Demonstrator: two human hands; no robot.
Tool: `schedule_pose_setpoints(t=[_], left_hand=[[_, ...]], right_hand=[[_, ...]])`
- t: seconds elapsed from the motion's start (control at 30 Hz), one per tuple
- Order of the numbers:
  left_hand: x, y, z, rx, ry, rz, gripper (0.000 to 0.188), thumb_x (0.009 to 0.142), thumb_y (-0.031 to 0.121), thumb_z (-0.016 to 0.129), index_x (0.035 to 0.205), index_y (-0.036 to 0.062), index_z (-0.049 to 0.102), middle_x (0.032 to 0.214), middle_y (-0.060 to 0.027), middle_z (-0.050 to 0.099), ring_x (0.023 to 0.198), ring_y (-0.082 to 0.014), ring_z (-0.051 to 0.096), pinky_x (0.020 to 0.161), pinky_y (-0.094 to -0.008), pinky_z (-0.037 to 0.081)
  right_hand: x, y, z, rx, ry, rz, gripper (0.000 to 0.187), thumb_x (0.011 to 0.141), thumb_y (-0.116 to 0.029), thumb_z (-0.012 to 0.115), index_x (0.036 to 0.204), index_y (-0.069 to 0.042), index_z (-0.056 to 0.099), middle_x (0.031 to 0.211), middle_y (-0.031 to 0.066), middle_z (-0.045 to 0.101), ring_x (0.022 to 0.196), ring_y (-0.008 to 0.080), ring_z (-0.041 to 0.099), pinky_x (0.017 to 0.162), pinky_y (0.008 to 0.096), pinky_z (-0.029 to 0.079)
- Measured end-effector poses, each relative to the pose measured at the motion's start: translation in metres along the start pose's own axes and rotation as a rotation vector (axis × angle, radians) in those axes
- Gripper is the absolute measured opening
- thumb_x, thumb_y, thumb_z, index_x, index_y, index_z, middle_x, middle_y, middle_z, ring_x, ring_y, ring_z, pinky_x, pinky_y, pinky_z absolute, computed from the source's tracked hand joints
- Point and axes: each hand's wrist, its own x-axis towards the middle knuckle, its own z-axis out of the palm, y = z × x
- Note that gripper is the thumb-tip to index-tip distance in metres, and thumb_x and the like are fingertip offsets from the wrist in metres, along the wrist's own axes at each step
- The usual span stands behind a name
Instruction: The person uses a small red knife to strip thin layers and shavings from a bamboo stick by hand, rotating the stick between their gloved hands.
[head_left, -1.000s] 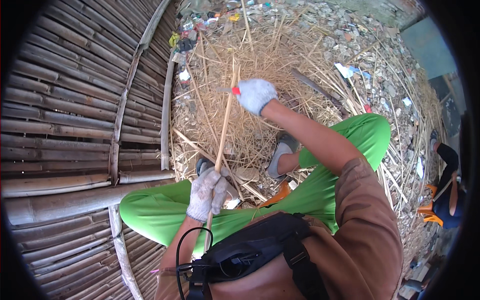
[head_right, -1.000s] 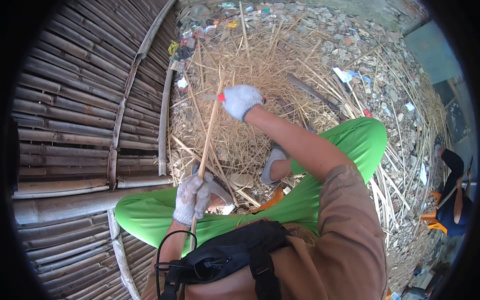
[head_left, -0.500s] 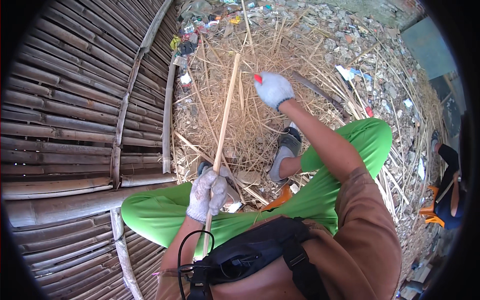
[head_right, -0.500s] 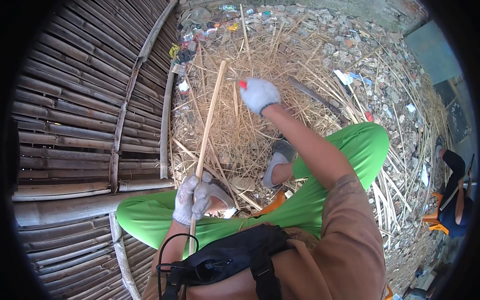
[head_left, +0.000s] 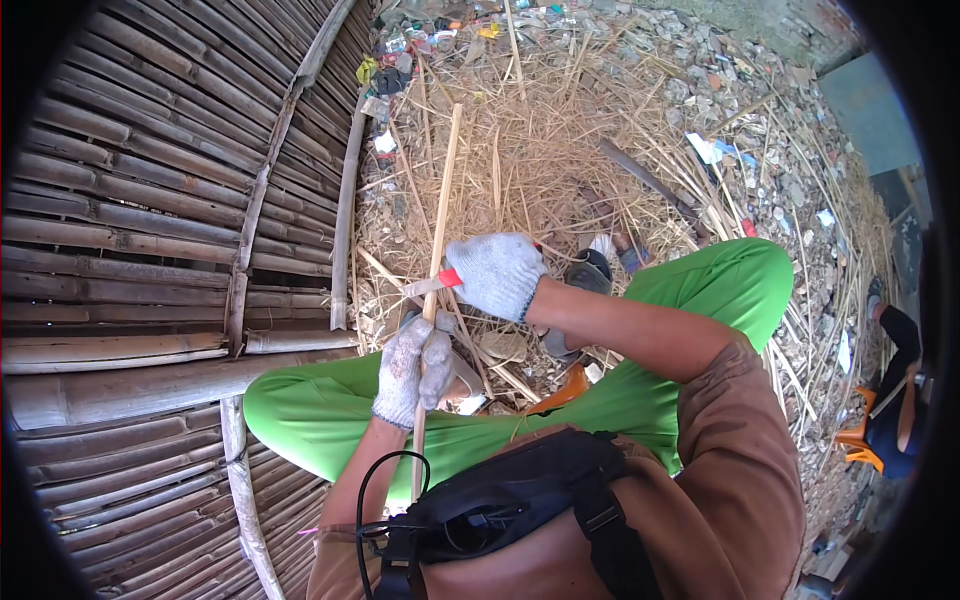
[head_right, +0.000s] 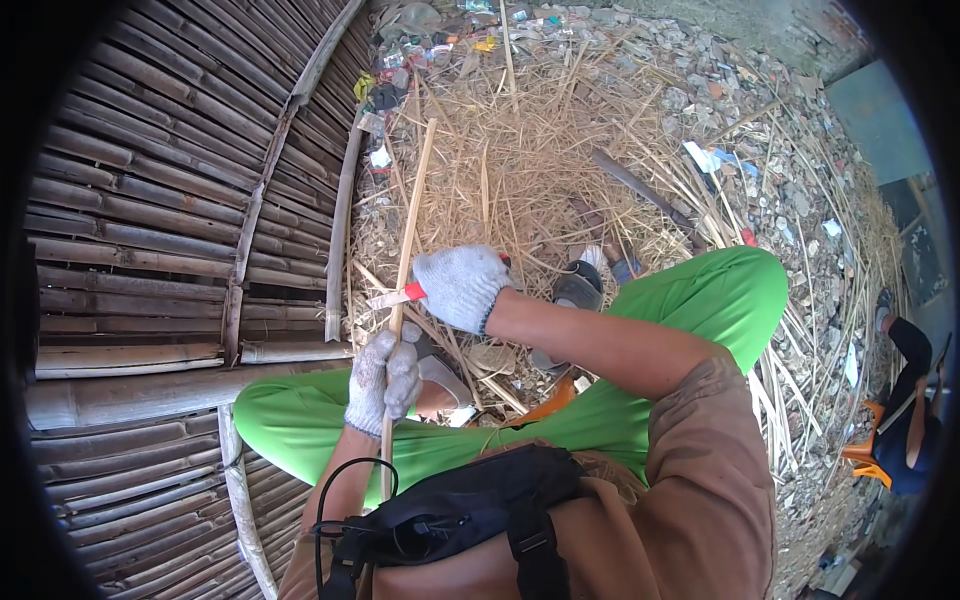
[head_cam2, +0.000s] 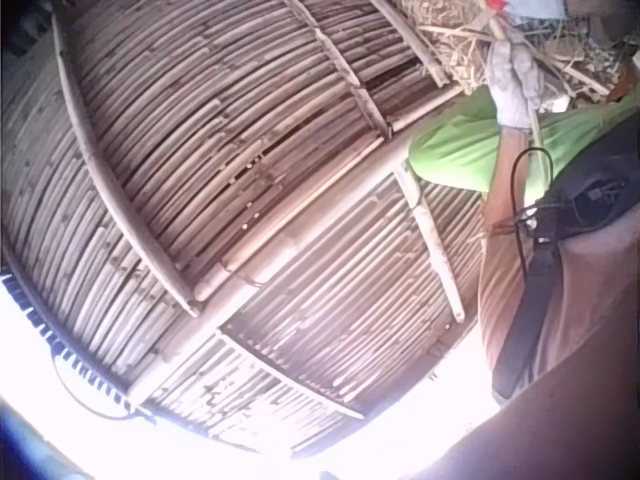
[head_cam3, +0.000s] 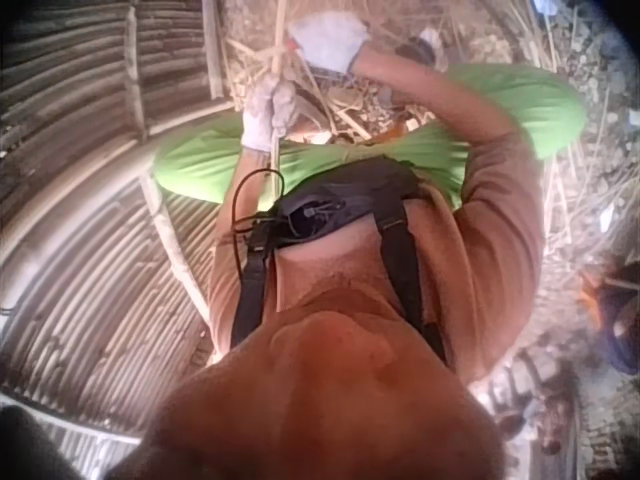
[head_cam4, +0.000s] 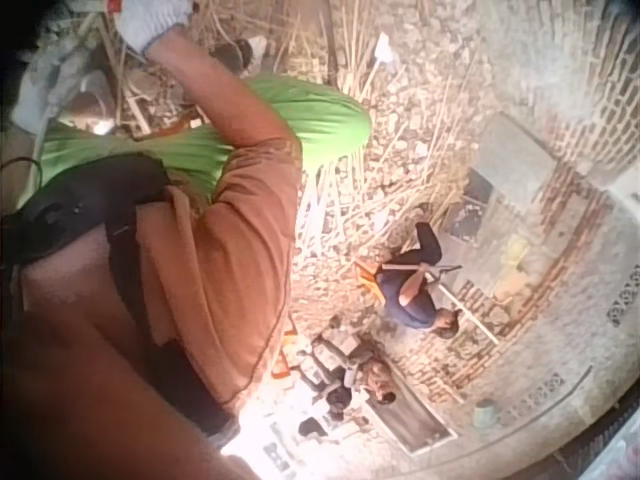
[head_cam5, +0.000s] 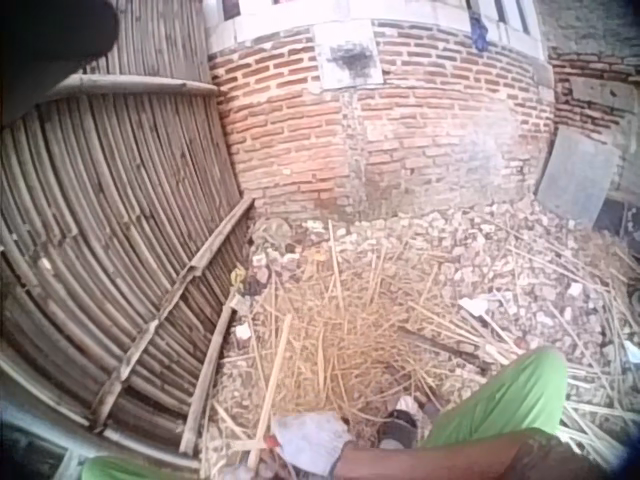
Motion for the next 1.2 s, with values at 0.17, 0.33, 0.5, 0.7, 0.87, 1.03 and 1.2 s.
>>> schedule_pose_setpoints(t=[0.17,0.33,0.5,0.7,0.87,1.03,1.2], left_hand=[[-0.009,-0.001,0.011,0.056,-0.005,-0.024,0.034,0.115,0.028,0.055,0.125,-0.0044,0.059,0.072,-0.0012,0.055,0.037,-0.0123,0.044,0.032,-0.0264,0.038],[-0.010,-0.004,0.005,0.116,-0.018,-0.079,0.037,0.114,0.031,0.056,0.125,-0.0045,0.058,0.072,-0.0007,0.055,0.037,-0.0119,0.046,0.032,-0.0259,0.040],[-0.012,-0.005,0.008,0.063,-0.082,-0.139,0.035,0.113,0.030,0.057,0.122,-0.0037,0.059,0.072,-0.0018,0.057,0.036,-0.0117,0.044,0.031,-0.0264,0.037],[-0.008,0.001,0.014,0.239,0.043,-0.044,0.033,0.112,0.026,0.061,0.126,-0.0042,0.059,0.066,-0.0027,0.055,0.035,-0.0122,0.044,0.033,-0.0265,0.036],[-0.006,0.001,0.026,0.303,0.131,-0.008,0.030,0.110,0.019,0.064,0.129,-0.0023,0.058,0.085,-0.0076,0.065,0.044,-0.0099,0.049,0.038,-0.0241,0.037],[-0.001,0.003,0.013,0.239,0.067,-0.024,0.025,0.111,0.019,0.062,0.128,0.0017,0.059,0.089,-0.0077,0.066,0.045,-0.0097,0.048,0.038,-0.0239,0.037],[0.002,-0.001,0.006,0.240,0.131,-0.002,0.025,0.111,0.020,0.062,0.128,0.0016,0.059,0.087,-0.0060,0.066,0.045,-0.0083,0.046,0.037,-0.0233,0.035]], right_hand=[[0.032,0.040,-0.026,0.000,0.072,0.198,0.024,0.094,-0.033,0.068,0.098,-0.009,0.071,0.081,0.0149,0.075,0.077,0.0371,0.078,0.067,0.0536,0.063],[0.082,0.116,-0.029,-0.116,0.145,0.299,0.030,0.097,-0.034,0.064,0.100,-0.007,0.077,0.096,0.0215,0.079,0.091,0.0408,0.079,0.081,0.0564,0.064],[0.104,0.200,-0.041,-0.057,0.092,0.704,0.039,0.102,-0.032,0.058,0.123,-0.008,0.080,0.120,0.0211,0.079,0.115,0.0366,0.077,0.095,0.0522,0.062],[0.079,0.205,-0.056,0.051,0.209,0.738,0.041,0.104,-0.040,0.057,0.121,-0.009,0.078,0.120,0.0223,0.078,0.112,0.0389,0.076,0.096,0.0544,0.060],[0.058,0.118,-0.047,0.065,0.219,0.399,0.037,0.104,-0.041,0.057,0.111,-0.009,0.074,0.102,0.0213,0.079,0.098,0.0392,0.077,0.087,0.0565,0.061],[0.032,0.057,-0.022,0.007,0.053,0.166,0.028,0.101,-0.038,0.062,0.102,-0.012,0.074,0.091,0.0143,0.078,0.083,0.0351,0.079,0.073,0.0529,0.063],[-0.010,0.001,0.000,0.019,-0.074,-0.010,0.028,0.097,-0.036,0.065,0.097,-0.009,0.073,0.084,0.0152,0.077,0.079,0.0343,0.079,0.071,0.0533,0.064]])
